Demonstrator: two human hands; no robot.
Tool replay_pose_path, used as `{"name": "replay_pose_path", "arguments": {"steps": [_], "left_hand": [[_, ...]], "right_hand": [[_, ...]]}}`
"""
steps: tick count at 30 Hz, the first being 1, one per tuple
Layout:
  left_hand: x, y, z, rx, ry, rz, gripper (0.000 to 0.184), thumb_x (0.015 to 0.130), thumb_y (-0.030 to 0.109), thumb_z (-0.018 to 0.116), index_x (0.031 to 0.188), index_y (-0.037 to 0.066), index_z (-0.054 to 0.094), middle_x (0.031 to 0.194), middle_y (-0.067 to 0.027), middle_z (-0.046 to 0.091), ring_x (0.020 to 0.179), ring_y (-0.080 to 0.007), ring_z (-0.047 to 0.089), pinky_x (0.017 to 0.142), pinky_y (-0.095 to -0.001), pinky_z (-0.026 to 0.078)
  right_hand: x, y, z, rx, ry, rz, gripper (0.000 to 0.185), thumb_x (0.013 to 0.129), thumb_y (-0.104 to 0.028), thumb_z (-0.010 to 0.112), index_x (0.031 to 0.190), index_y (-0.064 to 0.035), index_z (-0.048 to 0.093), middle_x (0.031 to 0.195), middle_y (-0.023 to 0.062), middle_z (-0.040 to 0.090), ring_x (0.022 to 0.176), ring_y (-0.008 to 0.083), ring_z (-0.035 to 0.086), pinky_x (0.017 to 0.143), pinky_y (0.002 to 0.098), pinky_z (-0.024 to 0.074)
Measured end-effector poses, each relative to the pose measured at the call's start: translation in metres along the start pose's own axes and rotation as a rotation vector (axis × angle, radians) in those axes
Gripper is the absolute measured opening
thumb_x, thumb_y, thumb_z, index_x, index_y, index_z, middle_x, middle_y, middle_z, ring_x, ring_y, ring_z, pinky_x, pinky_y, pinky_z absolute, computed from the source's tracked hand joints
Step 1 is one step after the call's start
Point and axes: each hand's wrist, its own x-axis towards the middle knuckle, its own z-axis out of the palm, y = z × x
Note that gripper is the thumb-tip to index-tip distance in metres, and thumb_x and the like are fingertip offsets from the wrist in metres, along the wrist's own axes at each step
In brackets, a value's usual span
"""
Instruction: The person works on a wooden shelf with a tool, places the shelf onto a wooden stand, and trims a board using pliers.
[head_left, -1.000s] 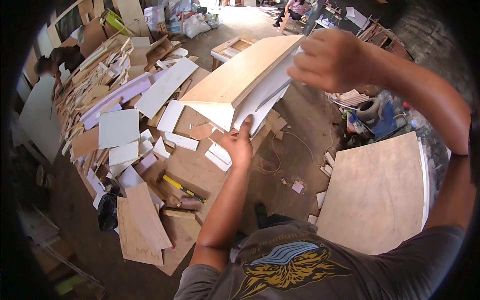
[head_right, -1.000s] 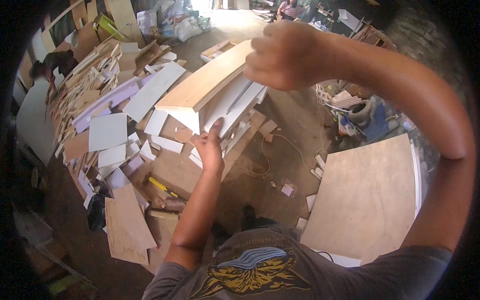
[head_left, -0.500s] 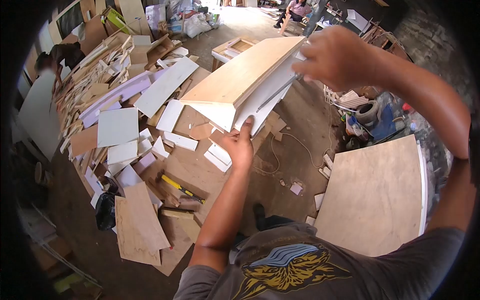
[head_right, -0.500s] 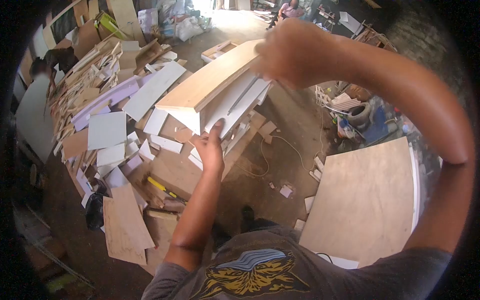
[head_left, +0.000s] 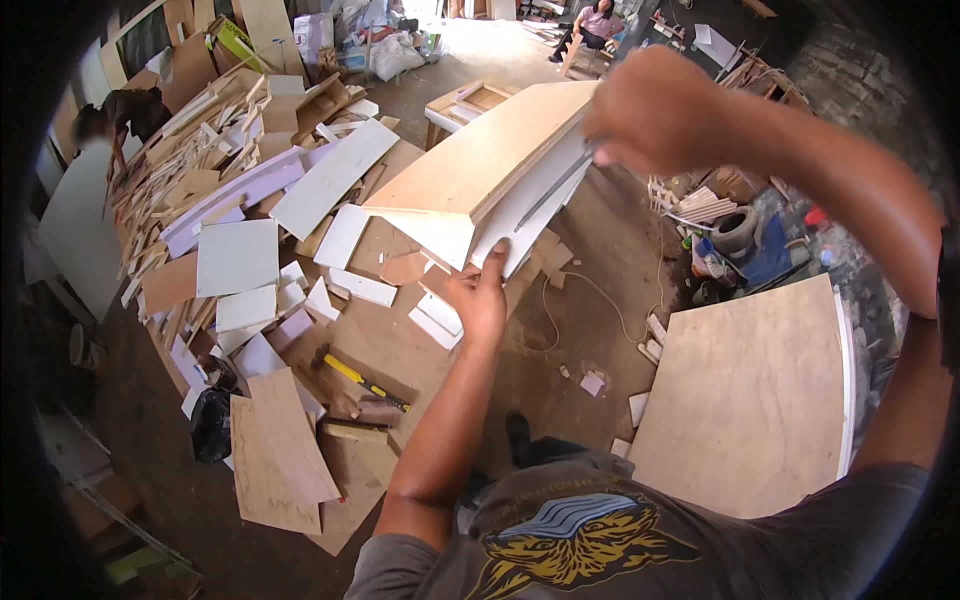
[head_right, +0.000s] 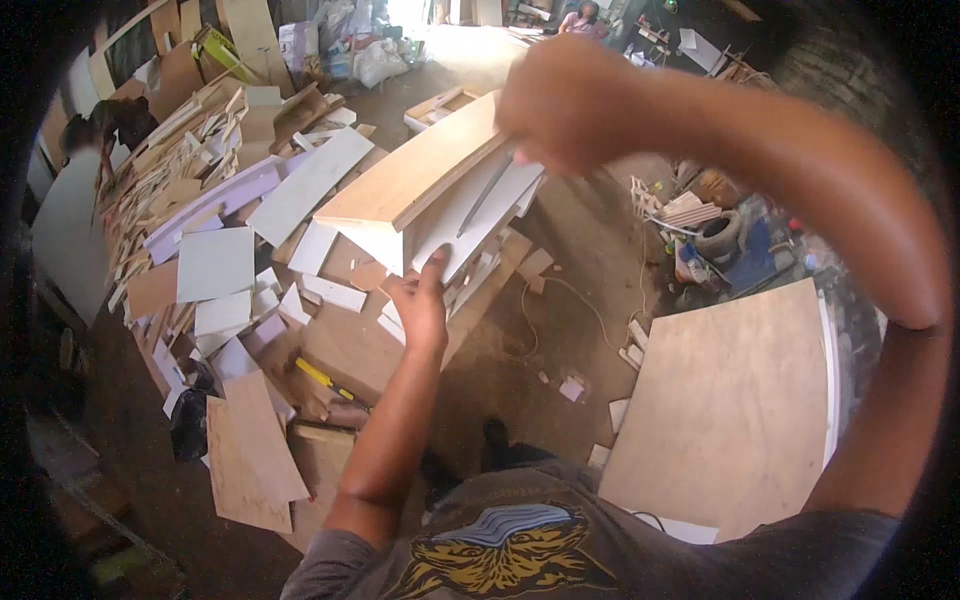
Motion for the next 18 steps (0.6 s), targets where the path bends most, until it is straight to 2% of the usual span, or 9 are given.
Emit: {"name": "replay_pose_path", "arguments": {"steps": [2, 5, 6, 9, 12, 14, 15, 17, 18], "left_hand": [[0.003, -0.009, -0.004, -0.005, -0.013, -0.012, 0.026, 0.087, 0.022, 0.077, 0.074, 0.003, 0.065, 0.064, 0.0029, 0.052, 0.056, -0.0060, 0.041, 0.051, -0.0259, 0.028], [-0.001, 0.004, -0.001, 0.013, -0.020, -0.023, 0.026, 0.086, 0.023, 0.078, 0.075, 0.003, 0.066, 0.064, 0.0028, 0.052, 0.056, -0.0063, 0.041, 0.051, -0.0259, 0.028], [-0.002, 0.006, -0.002, 0.010, -0.016, -0.019, 0.026, 0.086, 0.024, 0.078, 0.075, 0.003, 0.066, 0.064, 0.0028, 0.053, 0.056, -0.0063, 0.041, 0.051, -0.0259, 0.028], [-0.003, 0.012, 0.004, 0.007, -0.020, -0.020, 0.027, 0.086, 0.025, 0.078, 0.076, 0.003, 0.066, 0.064, 0.0029, 0.053, 0.055, -0.0063, 0.041, 0.051, -0.0260, 0.028], [-0.004, 0.013, 0.002, 0.023, -0.019, -0.012, 0.028, 0.086, 0.026, 0.078, 0.075, 0.004, 0.065, 0.063, 0.0034, 0.052, 0.055, -0.0062, 0.041, 0.050, -0.0262, 0.028], [0.000, 0.005, 0.003, 0.032, 0.023, 0.054, 0.030, 0.086, 0.027, 0.078, 0.072, 0.005, 0.063, 0.061, 0.0040, 0.051, 0.054, -0.0060, 0.040, 0.050, -0.0263, 0.027], [0.002, 0.002, 0.000, 0.033, 0.008, 0.024, 0.029, 0.086, 0.026, 0.078, 0.074, 0.004, 0.063, 0.062, 0.0039, 0.051, 0.054, -0.0060, 0.040, 0.050, -0.0264, 0.027], [0.000, -0.001, -0.004, 0.041, -0.047, -0.051, 0.028, 0.086, 0.026, 0.078, 0.079, 0.003, 0.064, 0.063, 0.0038, 0.052, 0.054, -0.0060, 0.041, 0.050, -0.0265, 0.027], [-0.003, 0.005, 0.002, -0.062, -0.028, 0.014, 0.026, 0.087, 0.024, 0.077, 0.084, 0.002, 0.064, 0.066, 0.0032, 0.054, 0.055, -0.0059, 0.041, 0.050, -0.0266, 0.028]], "right_hand": [[0.024, 0.004, -0.022, 0.477, -0.593, 0.573, 0.030, 0.078, -0.022, 0.075, 0.101, -0.0040, 0.070, 0.085, 0.0112, 0.069, 0.081, 0.0210, 0.068, 0.071, 0.0359, 0.0510], [-0.003, 0.011, 0.003, 0.496, -0.271, 0.312, 0.032, 0.079, -0.023, 0.074, 0.099, -0.0003, 0.067, 0.088, 0.0136, 0.072, 0.084, 0.0208, 0.070, 0.070, 0.0359, 0.0517], [-0.019, 0.006, 0.014, 0.261, 0.131, 0.098, 0.029, 0.080, -0.026, 0.074, 0.098, -0.0040, 0.069, 0.087, 0.0090, 0.070, 0.083, 0.0202, 0.068, 0.070, 0.0366, 0.0517], [-0.018, 0.001, 0.004, -0.378, 0.255, -0.297, 0.029, 0.081, -0.031, 0.074, 0.099, -0.0091, 0.072, 0.085, 0.0050, 0.067, 0.082, 0.0199, 0.066, 0.068, 0.0367, 0.0508], [-0.013, -0.001, 0.004, -0.475, 0.402, -0.431, 0.028, 0.081, -0.034, 0.072, 0.100, -0.0145, 0.074, 0.084, 0.0007, 0.064, 0.080, 0.0184, 0.063, 0.068, 0.0354, 0.0496], [0.000, -0.008, 0.002, -0.335, 0.258, -0.248, 0.029, 0.080, -0.032, 0.074, 0.100, -0.0118, 0.074, 0.085, 0.0036, 0.066, 0.082, 0.0214, 0.066, 0.069, 0.0366, 0.0501], [0.008, -0.014, 0.001, -0.260, 0.183, -0.156, 0.029, 0.080, -0.031, 0.074, 0.100, -0.0105, 0.074, 0.086, 0.0051, 0.067, 0.083, 0.0229, 0.067, 0.069, 0.0372, 0.0503], [0.040, -0.022, -0.030, -0.022, -0.213, 0.233, 0.028, 0.080, -0.030, 0.075, 0.098, -0.0087, 0.073, 0.088, 0.0089, 0.069, 0.087, 0.0274, 0.068, 0.073, 0.0400, 0.0507], [0.050, -0.019, -0.041, 0.085, -0.402, 0.425, 0.027, 0.080, -0.029, 0.075, 0.097, -0.0078, 0.073, 0.089, 0.0107, 0.070, 0.089, 0.0296, 0.069, 0.075, 0.0415, 0.0509]]}}
